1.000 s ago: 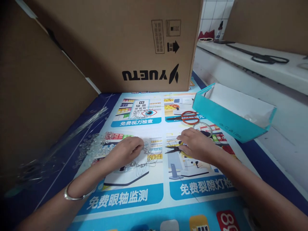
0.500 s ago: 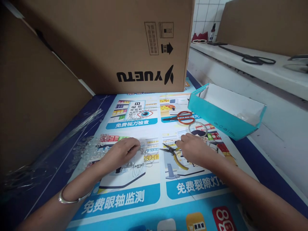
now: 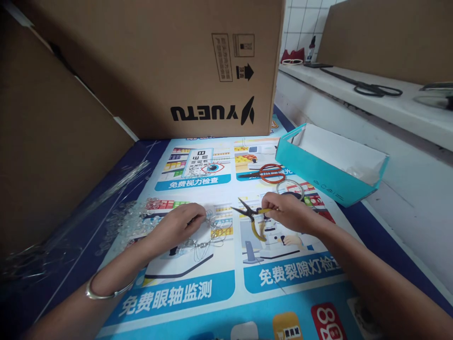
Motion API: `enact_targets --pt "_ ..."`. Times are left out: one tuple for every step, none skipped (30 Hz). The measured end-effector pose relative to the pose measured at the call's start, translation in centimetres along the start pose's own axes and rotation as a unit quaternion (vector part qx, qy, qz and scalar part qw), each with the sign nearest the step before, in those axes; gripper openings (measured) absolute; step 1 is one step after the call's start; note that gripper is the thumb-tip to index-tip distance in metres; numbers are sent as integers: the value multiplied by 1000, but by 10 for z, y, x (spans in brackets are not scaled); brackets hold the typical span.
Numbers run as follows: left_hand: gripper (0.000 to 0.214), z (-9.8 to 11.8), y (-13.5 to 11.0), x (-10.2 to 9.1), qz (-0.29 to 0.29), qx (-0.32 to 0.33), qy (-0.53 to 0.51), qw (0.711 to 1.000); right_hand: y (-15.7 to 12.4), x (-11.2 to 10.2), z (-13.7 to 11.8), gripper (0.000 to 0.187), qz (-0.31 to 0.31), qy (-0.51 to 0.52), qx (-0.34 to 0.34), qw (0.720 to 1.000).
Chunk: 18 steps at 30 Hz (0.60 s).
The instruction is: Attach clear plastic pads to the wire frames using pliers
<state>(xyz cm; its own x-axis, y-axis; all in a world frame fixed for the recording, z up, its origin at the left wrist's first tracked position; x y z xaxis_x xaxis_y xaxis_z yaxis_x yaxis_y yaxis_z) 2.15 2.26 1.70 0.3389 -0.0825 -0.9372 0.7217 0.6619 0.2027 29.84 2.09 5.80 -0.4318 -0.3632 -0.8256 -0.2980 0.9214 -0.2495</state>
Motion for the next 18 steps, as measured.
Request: enact_targets --pt "13 0 0 0 -1 -1 -1 1000 1 -2 1 18 -13 52 -4 999" --pt "13 0 -1 1 -2 -1 -1 1000 2 -2 2 20 -29 102 -7 994" --pt "13 -1 -1 1 -1 -1 -1 1000 4 -1 4 23 -45 149 -9 988" --pt "13 -1 -1 1 1 0 0 1000 7 1 5 25 -58 191 -8 980" --pt "13 -1 -1 1 4 1 0 1000 10 4 7 27 -66 227 -5 972" --pt "13 -1 -1 1 6 2 0 1000 13 8 8 28 -74 260 1 963" --pt "13 0 -1 1 8 3 0 1000 16 12 10 30 -72 292 14 953" --pt "13 0 -1 1 10 3 -2 1000 19 16 12 33 -67 315 30 946" --pt "13 0 -1 1 10 3 -3 1000 21 20 13 35 -55 331 45 941" --pt "13 0 -1 1 11 4 -5 1000 22 23 13 36 -40 342 56 937" --pt "13 0 0 1 11 6 -7 1000 22 25 11 35 -34 347 57 935" --pt "13 1 0 0 12 7 -8 1000 21 26 7 34 -34 350 48 935" --pt "13 1 0 0 12 8 -9 1000 20 27 3 34 -42 351 36 935" --pt "13 1 0 0 11 7 -9 1000 18 28 -2 35 -52 350 27 935" --pt "12 1 0 0 10 7 -9 1000 16 28 -6 36 -60 348 23 935" --pt "12 1 0 0 10 8 -9 1000 13 27 -10 37 -63 347 21 936" --pt "13 1 0 0 11 9 -9 1000 11 26 -13 37 -61 344 22 937" --pt "13 1 0 -1 13 11 -9 1000 9 25 -15 37 -53 341 23 938"
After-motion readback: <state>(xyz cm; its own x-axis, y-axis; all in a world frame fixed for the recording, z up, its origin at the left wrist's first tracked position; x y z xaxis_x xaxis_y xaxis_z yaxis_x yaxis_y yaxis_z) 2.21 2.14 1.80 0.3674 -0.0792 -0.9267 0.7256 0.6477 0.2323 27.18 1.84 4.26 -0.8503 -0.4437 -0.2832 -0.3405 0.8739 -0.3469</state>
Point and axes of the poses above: each hand's wrist, its own y-axis towards the middle knuckle, its own x-axis out of the palm, z = x × y, the point moved 4 cm from there along y, towards the middle knuckle, and after that the axes turned 11 degrees about x, right-handed, at the moved point
